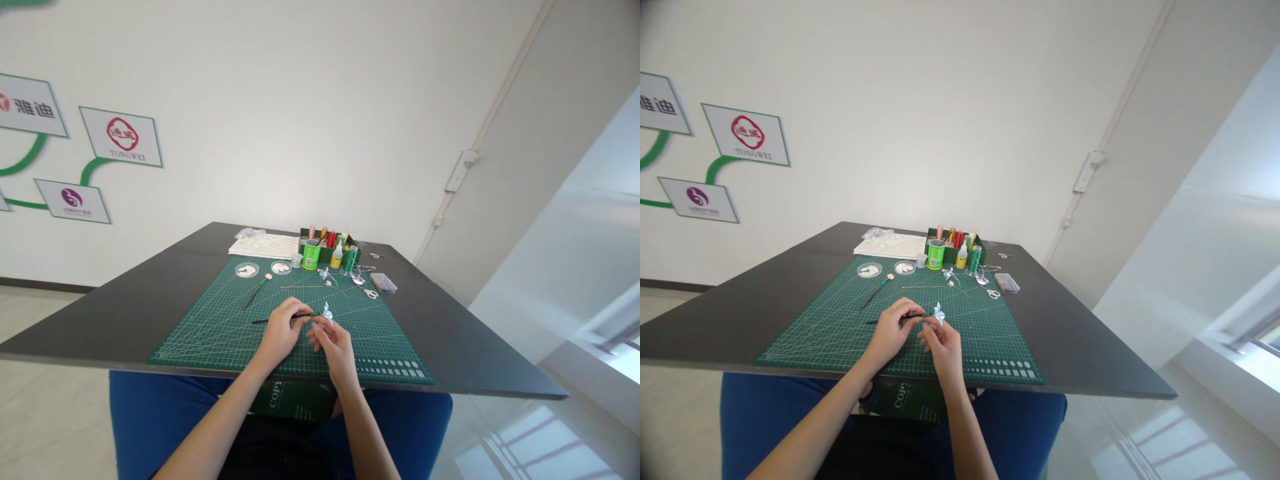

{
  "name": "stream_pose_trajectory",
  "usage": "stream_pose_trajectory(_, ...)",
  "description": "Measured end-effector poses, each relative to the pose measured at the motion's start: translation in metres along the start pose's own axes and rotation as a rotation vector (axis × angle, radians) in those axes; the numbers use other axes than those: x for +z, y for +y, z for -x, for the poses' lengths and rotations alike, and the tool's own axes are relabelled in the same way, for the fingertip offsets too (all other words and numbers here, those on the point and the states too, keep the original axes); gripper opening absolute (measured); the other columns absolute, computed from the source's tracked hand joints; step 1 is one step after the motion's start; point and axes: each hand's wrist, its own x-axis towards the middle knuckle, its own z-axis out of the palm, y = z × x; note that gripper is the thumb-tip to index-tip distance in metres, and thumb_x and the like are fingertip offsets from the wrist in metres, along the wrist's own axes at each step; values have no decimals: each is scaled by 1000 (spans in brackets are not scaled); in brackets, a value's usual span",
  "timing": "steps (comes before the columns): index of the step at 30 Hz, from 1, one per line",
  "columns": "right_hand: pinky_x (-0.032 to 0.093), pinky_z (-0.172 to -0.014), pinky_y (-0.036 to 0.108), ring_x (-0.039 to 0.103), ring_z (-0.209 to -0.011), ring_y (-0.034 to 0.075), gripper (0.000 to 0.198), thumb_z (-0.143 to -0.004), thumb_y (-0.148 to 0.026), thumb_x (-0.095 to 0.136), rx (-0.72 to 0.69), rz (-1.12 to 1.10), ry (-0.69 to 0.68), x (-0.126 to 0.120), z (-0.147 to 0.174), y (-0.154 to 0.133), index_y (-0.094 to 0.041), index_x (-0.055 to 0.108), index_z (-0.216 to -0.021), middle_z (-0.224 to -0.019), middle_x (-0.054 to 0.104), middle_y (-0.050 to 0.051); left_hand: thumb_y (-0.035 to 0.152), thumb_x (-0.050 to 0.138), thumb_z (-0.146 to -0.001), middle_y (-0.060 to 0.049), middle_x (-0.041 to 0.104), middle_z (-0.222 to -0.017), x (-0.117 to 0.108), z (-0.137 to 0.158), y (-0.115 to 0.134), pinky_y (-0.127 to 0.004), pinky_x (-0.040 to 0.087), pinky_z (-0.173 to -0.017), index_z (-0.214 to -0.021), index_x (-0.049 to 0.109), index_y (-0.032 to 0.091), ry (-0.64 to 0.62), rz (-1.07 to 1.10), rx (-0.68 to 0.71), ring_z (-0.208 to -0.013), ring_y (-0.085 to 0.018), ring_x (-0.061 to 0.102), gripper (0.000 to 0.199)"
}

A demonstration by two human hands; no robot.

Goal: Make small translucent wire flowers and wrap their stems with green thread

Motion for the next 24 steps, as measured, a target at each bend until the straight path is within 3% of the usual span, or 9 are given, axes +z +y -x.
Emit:
stream_pose_trajectory(8,45,-49,24,62,-65,17,42,-71,-47,81,-8,7,58,6,-7,3,-14,75,-96,-79,71,6,9,58,-91,-5,67,-95,-1,1,6,-31,50,-82,-99,71,20,-29,14,-25,-89,-18,63,19)
stream_pose_trajectory(13,41,-49,24,53,-57,13,40,-71,-48,80,-15,-34,102,11,-10,4,-13,78,-91,-63,63,2,10,57,-92,-5,67,-97,0,2,6,-32,50,-85,-103,72,21,-52,15,-21,-91,-19,63,22)
stream_pose_trajectory(24,41,-51,25,52,-61,14,41,-71,-48,82,-33,-70,115,11,-9,7,-15,82,-96,-68,66,4,14,53,-95,-5,65,-95,-1,2,13,-31,50,-82,-95,68,20,-48,51,-26,-89,-19,62,16)
